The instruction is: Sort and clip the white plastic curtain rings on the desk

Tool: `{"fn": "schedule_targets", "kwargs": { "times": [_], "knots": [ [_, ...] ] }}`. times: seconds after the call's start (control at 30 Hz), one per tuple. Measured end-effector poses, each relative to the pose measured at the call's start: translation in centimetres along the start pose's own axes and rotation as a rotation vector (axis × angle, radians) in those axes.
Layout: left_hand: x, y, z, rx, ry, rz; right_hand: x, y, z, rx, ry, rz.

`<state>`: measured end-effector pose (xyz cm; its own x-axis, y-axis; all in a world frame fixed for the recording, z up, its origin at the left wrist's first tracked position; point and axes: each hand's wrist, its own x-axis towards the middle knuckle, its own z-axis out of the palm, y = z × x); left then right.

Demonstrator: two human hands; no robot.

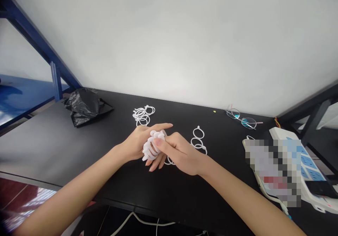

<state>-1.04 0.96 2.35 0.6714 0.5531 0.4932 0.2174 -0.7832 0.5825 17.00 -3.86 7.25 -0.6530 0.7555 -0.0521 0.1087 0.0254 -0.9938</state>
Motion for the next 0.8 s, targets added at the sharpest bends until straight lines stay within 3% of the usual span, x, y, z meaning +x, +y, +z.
{"fn": "schedule_targets", "kwargs": {
  "times": [0.17,0.3,0.63,0.8],
  "knots": [
    [0.0,-0.2,0.1,0.253,0.050,0.194,-0.2,0.6,0.3,-0.178,0.059,-0.121],
    [0.0,-0.3,0.7,0.270,0.091,0.267,-0.7,1.1,0.7,-0.366,0.103,-0.229],
    [-0.3,0.2,0.9,0.072,0.012,0.115,-0.7,0.9,0.5,-0.477,0.082,-0.277],
    [-0.1,0.3,1.2,0.054,0.073,0.118,-0.6,0.8,0.6,-0.420,0.034,-0.230]
  ]
}}
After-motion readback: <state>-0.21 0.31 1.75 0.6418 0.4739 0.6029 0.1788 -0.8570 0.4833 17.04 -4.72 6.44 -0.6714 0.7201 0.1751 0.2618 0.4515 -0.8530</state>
